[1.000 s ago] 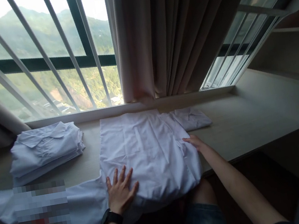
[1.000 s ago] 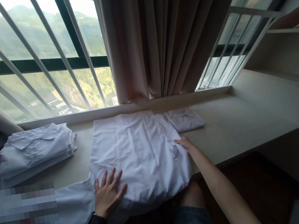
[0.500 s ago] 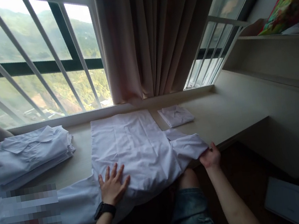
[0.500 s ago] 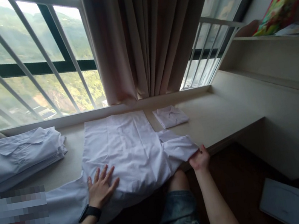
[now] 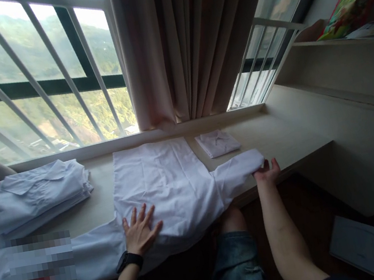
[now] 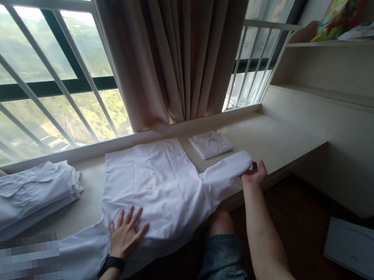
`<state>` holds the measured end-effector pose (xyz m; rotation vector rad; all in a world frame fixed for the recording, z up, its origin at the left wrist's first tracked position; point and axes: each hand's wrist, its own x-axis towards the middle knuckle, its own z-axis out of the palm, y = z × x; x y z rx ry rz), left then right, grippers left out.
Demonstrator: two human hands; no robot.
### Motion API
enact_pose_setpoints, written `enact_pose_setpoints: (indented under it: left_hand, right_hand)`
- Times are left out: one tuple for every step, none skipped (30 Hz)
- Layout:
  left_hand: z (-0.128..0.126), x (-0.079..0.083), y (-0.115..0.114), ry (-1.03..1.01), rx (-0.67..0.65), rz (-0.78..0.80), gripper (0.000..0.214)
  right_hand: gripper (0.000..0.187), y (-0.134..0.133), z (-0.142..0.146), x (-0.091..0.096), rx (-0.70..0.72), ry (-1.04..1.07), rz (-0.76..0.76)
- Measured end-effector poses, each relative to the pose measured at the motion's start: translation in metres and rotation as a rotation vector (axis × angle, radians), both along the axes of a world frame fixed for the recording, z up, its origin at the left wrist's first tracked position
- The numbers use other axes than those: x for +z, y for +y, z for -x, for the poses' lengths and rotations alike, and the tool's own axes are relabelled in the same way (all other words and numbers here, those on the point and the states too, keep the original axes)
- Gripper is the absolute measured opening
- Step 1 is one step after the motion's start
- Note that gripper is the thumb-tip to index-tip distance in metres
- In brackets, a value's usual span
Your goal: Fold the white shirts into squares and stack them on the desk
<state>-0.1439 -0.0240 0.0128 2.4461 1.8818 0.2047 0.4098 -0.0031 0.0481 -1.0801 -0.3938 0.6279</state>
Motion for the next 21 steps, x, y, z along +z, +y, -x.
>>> enact_pose_setpoints:
  left_hand:
    - [0.0,0.0,0.0,0.0,0.002,-0.001,0.065]
    - [0.0,0.0,0.0,0.001,0.005,0.0,0.065]
    - [-0.001,0.0,0.0,0.005,0.006,0.001,0.065]
    - [-0.001,0.0,0.0,0.009,0.007,0.003,0.066]
    - [-0.001,0.0,0.0,0.014,0.006,0.004,0.066]
    - [-0.001,0.0,0.0,0.017,0.004,0.004,0.066]
    - [-0.002,0.0,0.0,0.02,0.003,0.003,0.066]
    - [-0.002,0.001,0.001,0.022,0.005,0.0,0.066]
    - [-0.002,0.001,0.0,0.023,0.007,-0.001,0.066]
    - [-0.002,0.001,0.0,0.025,0.008,-0.003,0.066]
    - [-0.001,0.001,0.0,0.025,0.008,-0.003,0.066]
    - [-0.001,0.001,0.0,0.025,0.007,-0.003,0.067]
    - [-0.001,0.001,0.0,0.024,0.006,-0.003,0.067]
    - [-0.001,0.0,0.0,0.021,0.005,-0.004,0.067]
    - [-0.001,-0.001,0.0,0.019,0.007,-0.006,0.067]
    - [-0.001,-0.001,0.0,0.017,0.01,-0.008,0.067]
    - [-0.001,-0.002,0.0,0.016,0.014,-0.01,0.067]
    - [-0.001,-0.003,0.0,0.015,0.018,-0.012,0.066]
    - [-0.001,-0.003,0.001,0.015,0.019,-0.013,0.067]
    - [-0.001,-0.004,0.001,0.014,0.019,-0.014,0.067]
    - [-0.001,-0.005,0.001,0.013,0.017,-0.016,0.067]
  right_hand:
    - [0.045,-0.003,0.002,-0.008,0.018,0.013,0.058]
    - [0.042,-0.006,0.006,-0.017,0.042,0.026,0.108]
    - [0.039,-0.01,0.011,-0.026,0.073,0.045,0.143]
    - [0.035,-0.013,0.017,-0.033,0.103,0.079,0.163]
    - [0.031,-0.017,0.021,-0.038,0.126,0.129,0.179]
    - [0.028,-0.021,0.023,-0.04,0.142,0.19,0.192]
    - [0.026,-0.024,0.023,-0.038,0.152,0.259,0.201]
    - [0.025,-0.027,0.021,-0.033,0.16,0.322,0.191]
    - [0.027,-0.03,0.017,-0.026,0.163,0.367,0.155]
    - [0.032,-0.033,0.011,-0.016,0.159,0.387,0.089]
    - [0.038,-0.036,0.005,-0.006,0.151,0.387,-0.002]
    - [0.045,-0.038,-0.002,0.003,0.136,0.374,-0.102]
    - [0.051,-0.041,-0.007,0.011,0.112,0.355,-0.196]
    - [0.053,-0.043,-0.012,0.017,0.075,0.332,-0.274]
    - [0.052,-0.045,-0.016,0.021,0.04,0.314,-0.321]
    - [0.048,-0.046,-0.019,0.023,0.021,0.306,-0.335]
    - [0.043,-0.047,-0.021,0.023,0.021,0.308,-0.322]
    - [0.037,-0.048,-0.023,0.022,0.028,0.315,-0.296]
    - [0.033,-0.049,-0.026,0.02,0.03,0.326,-0.267]
    - [0.029,-0.051,-0.029,0.018,0.02,0.338,-0.244]
    - [0.026,-0.053,-0.033,0.016,-0.014,0.352,-0.227]
